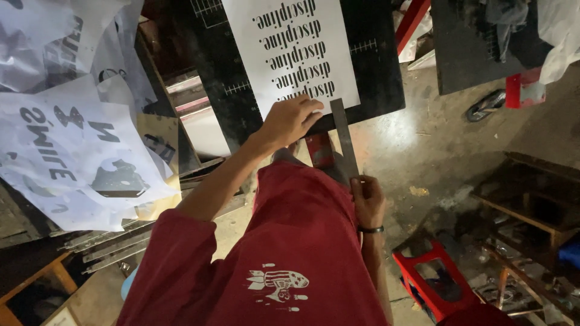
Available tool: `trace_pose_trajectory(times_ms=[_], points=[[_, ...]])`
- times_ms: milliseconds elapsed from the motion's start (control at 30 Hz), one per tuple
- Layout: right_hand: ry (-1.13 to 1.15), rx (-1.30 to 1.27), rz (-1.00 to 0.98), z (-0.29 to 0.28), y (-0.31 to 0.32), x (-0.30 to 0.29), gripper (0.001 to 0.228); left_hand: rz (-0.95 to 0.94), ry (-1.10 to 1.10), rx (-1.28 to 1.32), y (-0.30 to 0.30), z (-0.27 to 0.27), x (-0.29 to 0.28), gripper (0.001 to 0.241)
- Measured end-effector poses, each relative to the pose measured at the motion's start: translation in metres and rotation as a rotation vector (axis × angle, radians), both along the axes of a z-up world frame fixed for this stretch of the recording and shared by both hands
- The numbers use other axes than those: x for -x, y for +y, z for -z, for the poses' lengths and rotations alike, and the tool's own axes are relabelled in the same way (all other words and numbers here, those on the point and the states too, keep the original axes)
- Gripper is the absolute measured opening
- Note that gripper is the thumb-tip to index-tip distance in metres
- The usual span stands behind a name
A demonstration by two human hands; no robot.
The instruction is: The person moves screen printing frames and then uses a metal ruler to precisely align a stencil on a printing board, making fine adjustments to ensure it is centered.
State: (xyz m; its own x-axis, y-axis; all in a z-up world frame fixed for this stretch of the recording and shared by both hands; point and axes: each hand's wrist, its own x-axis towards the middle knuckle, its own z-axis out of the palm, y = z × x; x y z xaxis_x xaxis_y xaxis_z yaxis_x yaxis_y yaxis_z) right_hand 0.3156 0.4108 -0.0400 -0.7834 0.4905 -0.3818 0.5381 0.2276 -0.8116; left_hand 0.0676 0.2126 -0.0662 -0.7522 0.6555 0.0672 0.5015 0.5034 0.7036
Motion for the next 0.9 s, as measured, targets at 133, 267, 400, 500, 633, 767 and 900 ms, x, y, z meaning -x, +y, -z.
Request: trace_pose_trajectory(times_ms=[133, 267, 400, 500, 633, 767, 900], points=[[-0.057, -0.077, -0.064, 0.002, 0.004, 0.007, 0.025, 0.078, 0.053, 0.029, 0.003, -0.006, 0.0, 0.019], [-0.084, -0.106, -0.078, 0.009, 0.007, 0.011, 0.024, 0.124, 0.024, 0.065, 0.002, 0.001, 0.007, 0.027], [-0.143, -0.108, -0.106, 0.008, 0.009, 0.008, 0.027, 0.155, 0.082, 0.118, 0.0, 0.015, 0.002, 0.034], [-0.125, -0.096, -0.115, 0.007, 0.011, 0.01, 0.029, 0.134, 0.099, 0.094, 0.001, 0.015, 0.003, 0.033], [-0.097, -0.071, -0.143, 0.008, 0.012, 0.011, 0.029, 0.125, 0.135, 0.056, 0.001, 0.021, 0.003, 0.033], [-0.102, -0.055, -0.145, 0.009, 0.013, 0.012, 0.028, 0.14, 0.142, 0.036, 0.0, 0.032, 0.003, 0.036], [-0.079, -0.071, -0.163, 0.004, 0.016, 0.016, 0.025, 0.116, 0.134, 0.042, 0.0, 0.031, 0.005, 0.035]])
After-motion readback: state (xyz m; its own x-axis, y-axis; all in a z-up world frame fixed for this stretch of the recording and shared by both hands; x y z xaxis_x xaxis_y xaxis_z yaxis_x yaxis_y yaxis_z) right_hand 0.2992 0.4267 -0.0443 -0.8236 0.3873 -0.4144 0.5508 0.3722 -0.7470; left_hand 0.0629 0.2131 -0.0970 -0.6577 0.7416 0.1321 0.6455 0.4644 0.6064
